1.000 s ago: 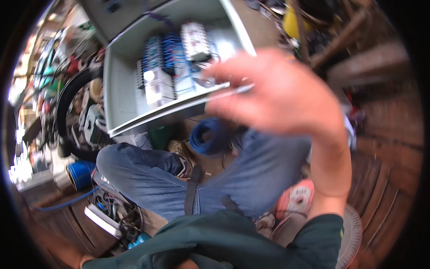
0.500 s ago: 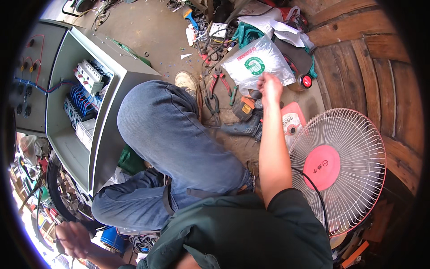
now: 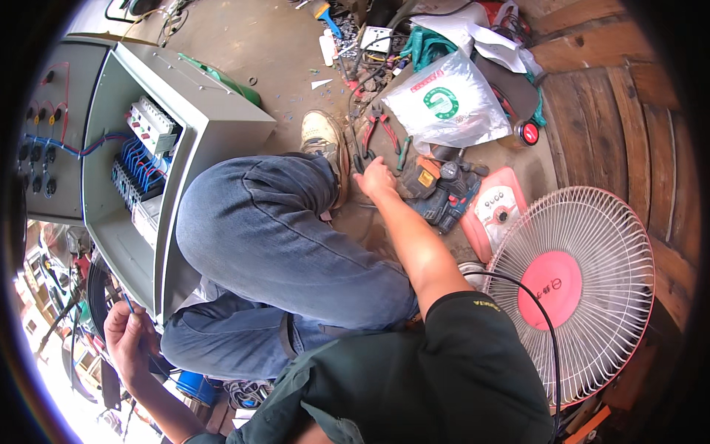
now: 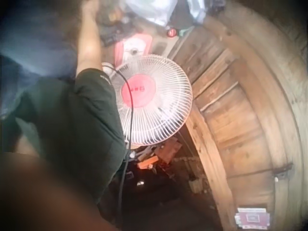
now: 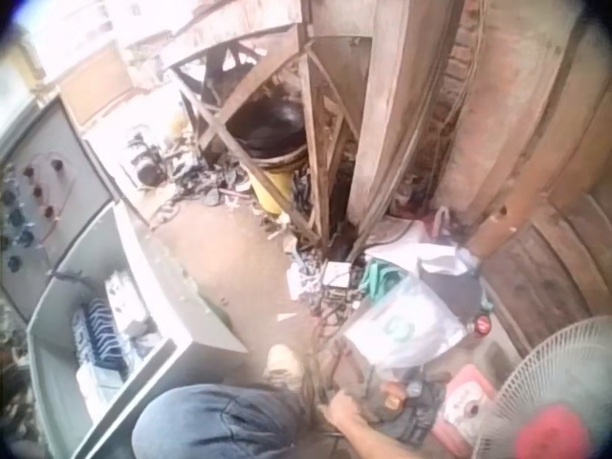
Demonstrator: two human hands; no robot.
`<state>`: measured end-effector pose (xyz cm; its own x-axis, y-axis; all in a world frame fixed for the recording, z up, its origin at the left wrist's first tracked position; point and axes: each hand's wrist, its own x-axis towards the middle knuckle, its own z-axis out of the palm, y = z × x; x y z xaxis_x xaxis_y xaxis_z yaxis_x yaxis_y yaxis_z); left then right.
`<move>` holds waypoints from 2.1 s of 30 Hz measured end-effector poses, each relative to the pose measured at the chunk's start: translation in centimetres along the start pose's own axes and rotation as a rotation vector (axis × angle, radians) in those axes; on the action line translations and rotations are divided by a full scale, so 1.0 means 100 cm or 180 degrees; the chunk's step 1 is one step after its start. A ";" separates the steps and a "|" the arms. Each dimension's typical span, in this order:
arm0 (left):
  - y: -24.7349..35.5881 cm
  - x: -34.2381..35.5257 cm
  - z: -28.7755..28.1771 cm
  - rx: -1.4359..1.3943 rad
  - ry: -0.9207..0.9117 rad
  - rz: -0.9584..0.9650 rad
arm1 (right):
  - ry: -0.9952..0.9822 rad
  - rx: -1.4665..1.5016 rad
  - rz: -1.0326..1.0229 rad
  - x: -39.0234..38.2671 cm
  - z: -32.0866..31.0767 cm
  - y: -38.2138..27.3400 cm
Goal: The person is wiring an electrical panel. They use a screwdriver to tighten connections on circuit breakers and handle blue wires to connect them to the terminals.
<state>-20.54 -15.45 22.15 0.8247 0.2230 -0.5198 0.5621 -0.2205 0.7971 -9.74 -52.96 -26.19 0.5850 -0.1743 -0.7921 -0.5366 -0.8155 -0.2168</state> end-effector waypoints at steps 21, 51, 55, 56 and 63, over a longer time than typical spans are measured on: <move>-0.027 -0.028 -0.029 -0.0604 -0.0042 0.0331 | 0.0203 -0.0139 -0.0244 -0.041 0.039 0.056; -0.073 0.020 -0.022 -0.0519 0.1054 0.0360 | 0.1483 0.1563 -0.4980 -0.245 -0.228 -0.213; -0.090 0.038 -0.030 -0.0052 0.1333 0.0083 | -0.0289 0.1558 -0.7487 -0.349 -0.199 -0.273; -0.095 0.045 -0.033 -0.0169 0.1228 0.0010 | -0.0404 0.0666 -0.7509 -0.375 -0.188 -0.276; -0.122 0.057 -0.050 -0.1187 0.0757 0.0500 | -0.1562 -0.2222 -0.7011 -0.416 -0.124 -0.274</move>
<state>-23.00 -6.72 10.98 0.8362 0.4351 -0.3339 0.3347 0.0776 0.9391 -11.86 -30.22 19.80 -0.4088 0.8877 0.2120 0.7116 0.4554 -0.5350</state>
